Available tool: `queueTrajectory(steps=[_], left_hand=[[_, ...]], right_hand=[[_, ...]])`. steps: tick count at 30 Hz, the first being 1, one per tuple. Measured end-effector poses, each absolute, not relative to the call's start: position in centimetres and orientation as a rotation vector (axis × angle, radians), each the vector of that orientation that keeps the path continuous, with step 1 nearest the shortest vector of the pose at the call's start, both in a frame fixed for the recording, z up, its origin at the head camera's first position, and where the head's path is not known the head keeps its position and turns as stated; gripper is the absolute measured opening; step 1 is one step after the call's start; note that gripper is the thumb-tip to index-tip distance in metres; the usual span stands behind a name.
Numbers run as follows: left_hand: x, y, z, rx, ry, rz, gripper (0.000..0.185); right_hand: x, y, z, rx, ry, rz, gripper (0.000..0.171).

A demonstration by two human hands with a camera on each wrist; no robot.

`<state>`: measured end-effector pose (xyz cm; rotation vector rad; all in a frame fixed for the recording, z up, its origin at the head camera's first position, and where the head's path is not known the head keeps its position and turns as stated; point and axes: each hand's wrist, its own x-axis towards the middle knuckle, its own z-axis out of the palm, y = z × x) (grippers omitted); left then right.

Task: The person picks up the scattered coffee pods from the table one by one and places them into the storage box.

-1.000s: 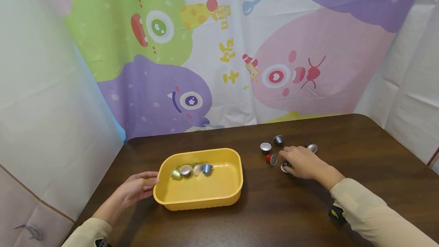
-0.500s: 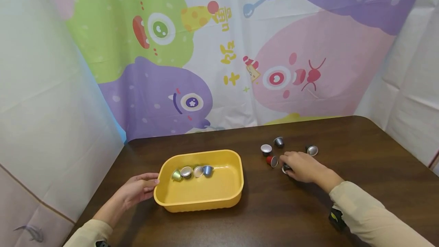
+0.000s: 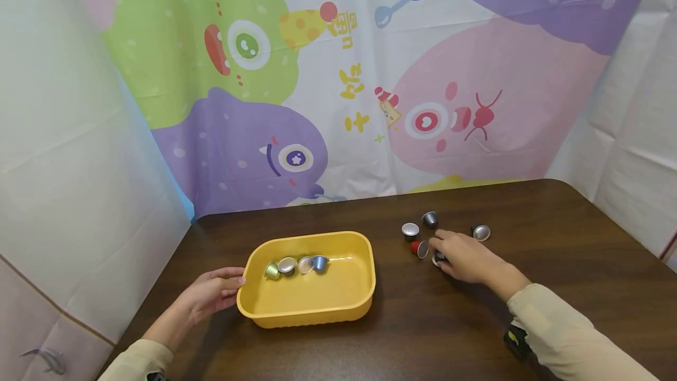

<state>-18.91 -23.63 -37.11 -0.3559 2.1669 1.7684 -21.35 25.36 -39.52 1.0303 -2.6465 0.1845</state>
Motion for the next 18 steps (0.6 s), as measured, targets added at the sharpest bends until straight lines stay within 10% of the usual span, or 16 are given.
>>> queueTrajectory(steps=[18], left_hand=[[-19.0, -23.7, -37.3, -0.352, 2.155, 1.792, 0.045]], right_hand=[[-21.3, 24.3, -38.5, 1.060, -2.464, 0.041, 0.029]])
